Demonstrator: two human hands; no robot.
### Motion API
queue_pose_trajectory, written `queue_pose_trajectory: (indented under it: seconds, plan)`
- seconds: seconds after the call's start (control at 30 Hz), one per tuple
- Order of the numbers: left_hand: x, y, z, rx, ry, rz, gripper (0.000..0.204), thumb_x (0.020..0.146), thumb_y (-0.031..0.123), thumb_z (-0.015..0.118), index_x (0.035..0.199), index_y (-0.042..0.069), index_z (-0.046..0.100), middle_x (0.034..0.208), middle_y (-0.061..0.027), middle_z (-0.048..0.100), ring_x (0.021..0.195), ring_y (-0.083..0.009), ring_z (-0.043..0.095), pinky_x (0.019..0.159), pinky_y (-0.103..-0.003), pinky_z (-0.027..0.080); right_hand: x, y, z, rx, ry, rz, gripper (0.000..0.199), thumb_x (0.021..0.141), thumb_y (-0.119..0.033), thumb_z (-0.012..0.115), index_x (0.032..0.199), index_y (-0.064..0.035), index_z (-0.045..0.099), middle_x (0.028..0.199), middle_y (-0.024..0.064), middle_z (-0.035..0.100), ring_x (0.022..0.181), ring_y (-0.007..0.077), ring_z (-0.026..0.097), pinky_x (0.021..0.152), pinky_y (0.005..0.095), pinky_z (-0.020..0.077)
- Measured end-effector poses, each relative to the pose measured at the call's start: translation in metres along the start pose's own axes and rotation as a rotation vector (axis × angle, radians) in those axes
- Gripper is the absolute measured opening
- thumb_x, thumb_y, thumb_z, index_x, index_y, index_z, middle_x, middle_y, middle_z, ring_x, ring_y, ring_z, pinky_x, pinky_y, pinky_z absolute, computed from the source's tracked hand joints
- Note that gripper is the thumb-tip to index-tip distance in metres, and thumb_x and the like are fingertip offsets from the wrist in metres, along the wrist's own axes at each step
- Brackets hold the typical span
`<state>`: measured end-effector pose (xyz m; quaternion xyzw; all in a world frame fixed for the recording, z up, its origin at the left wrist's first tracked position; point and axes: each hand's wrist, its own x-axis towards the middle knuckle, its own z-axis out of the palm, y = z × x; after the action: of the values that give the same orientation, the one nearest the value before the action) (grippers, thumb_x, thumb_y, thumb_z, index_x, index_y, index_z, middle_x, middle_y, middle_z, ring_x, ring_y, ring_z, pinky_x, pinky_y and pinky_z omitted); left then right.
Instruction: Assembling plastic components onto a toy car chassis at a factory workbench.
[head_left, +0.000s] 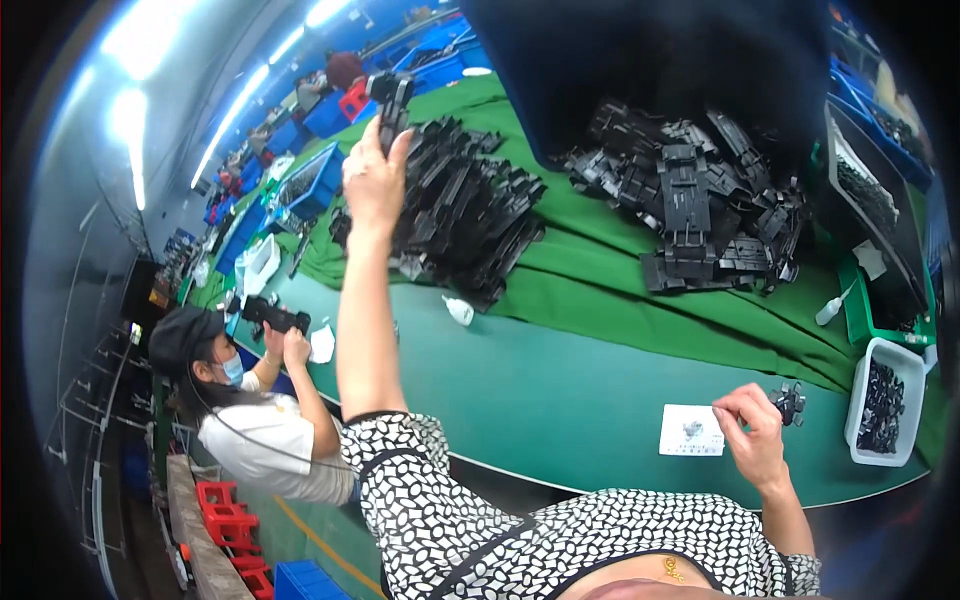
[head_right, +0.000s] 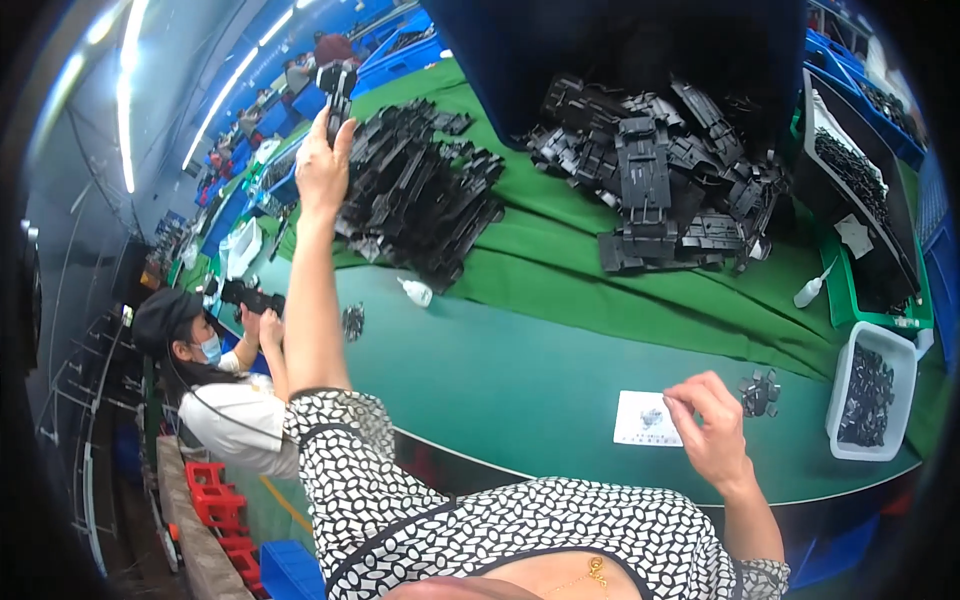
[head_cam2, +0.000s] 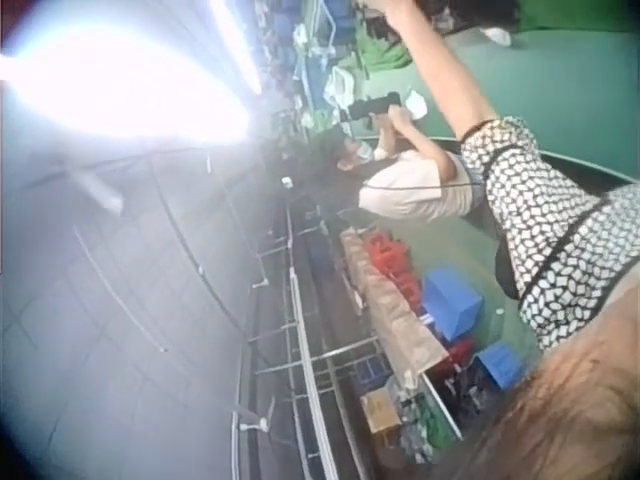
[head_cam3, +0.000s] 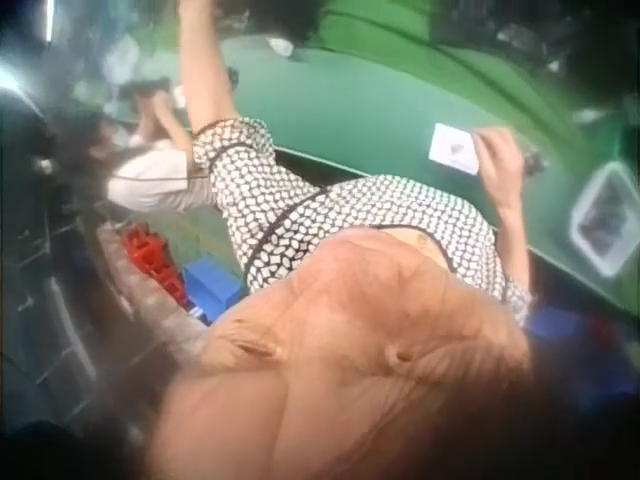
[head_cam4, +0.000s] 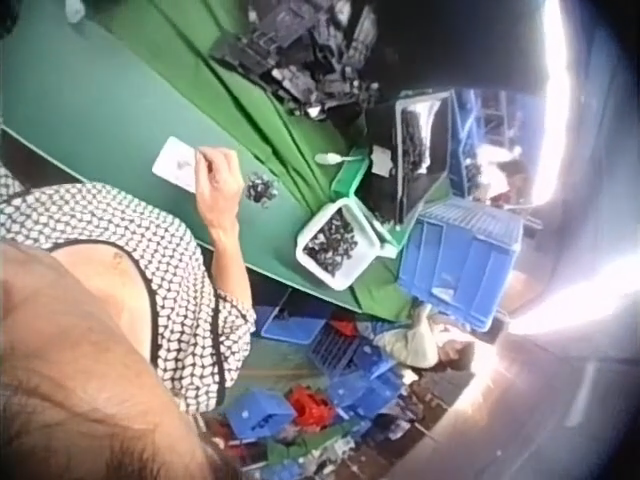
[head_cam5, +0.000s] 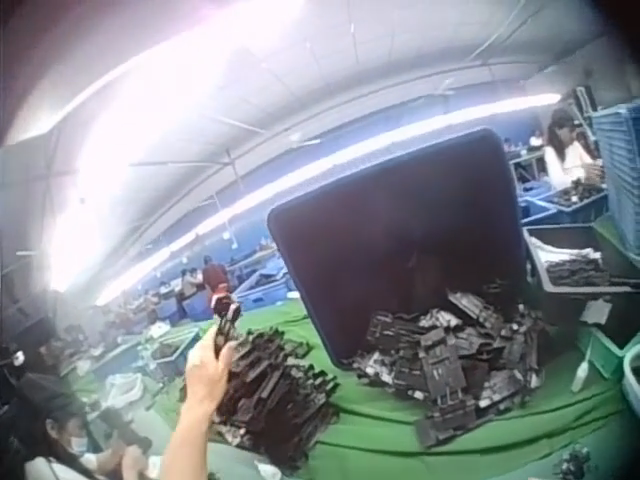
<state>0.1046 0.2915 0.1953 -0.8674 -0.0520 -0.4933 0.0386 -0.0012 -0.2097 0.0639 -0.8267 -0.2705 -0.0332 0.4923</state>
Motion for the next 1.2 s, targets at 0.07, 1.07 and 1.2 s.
queue_pose_trajectory:
  seconds: [0.07,1.07,1.2]
  plan:
    - [0.010,-0.045,0.020,0.285,-0.099,0.023,0.054,0.087,0.052,0.054,0.124,0.013,0.054,0.096,-0.0176,0.062,0.088,-0.0360,0.059,0.076,-0.044,0.046,-0.001,0.001,0.003,0.006,-0.016,0.024,0.008,0.078,0.004,0.065,0.085,0.0016,0.064,0.080,0.0101,0.058,0.063,0.0165,0.057,0.055,0.0264,0.0456]
    - [-0.122,0.098,0.079,0.314,-0.663,0.375,0.050,0.083,0.042,0.058,0.127,0.017,0.053,0.137,-0.0100,0.044,0.134,-0.0331,0.029,0.105,-0.067,0.012,-0.011,0.004,0.013,-0.019,-0.034,0.054,0.004,0.078,0.002,0.064,0.082,0.0014,0.063,0.076,0.0104,0.058,0.063,0.0189,0.055,0.056,0.0282,0.0439]
    - [-0.157,0.090,0.125,0.387,-0.774,0.357,0.041,0.088,0.033,0.050,0.126,0.019,0.055,0.141,-0.0067,0.040,0.137,-0.0332,0.021,0.104,-0.071,0.006,-0.019,0.008,0.012,-0.041,-0.044,0.053,0.005,0.078,0.002,0.065,0.084,0.0008,0.065,0.077,0.0105,0.059,0.066,0.0198,0.058,0.054,0.0290,0.0446]
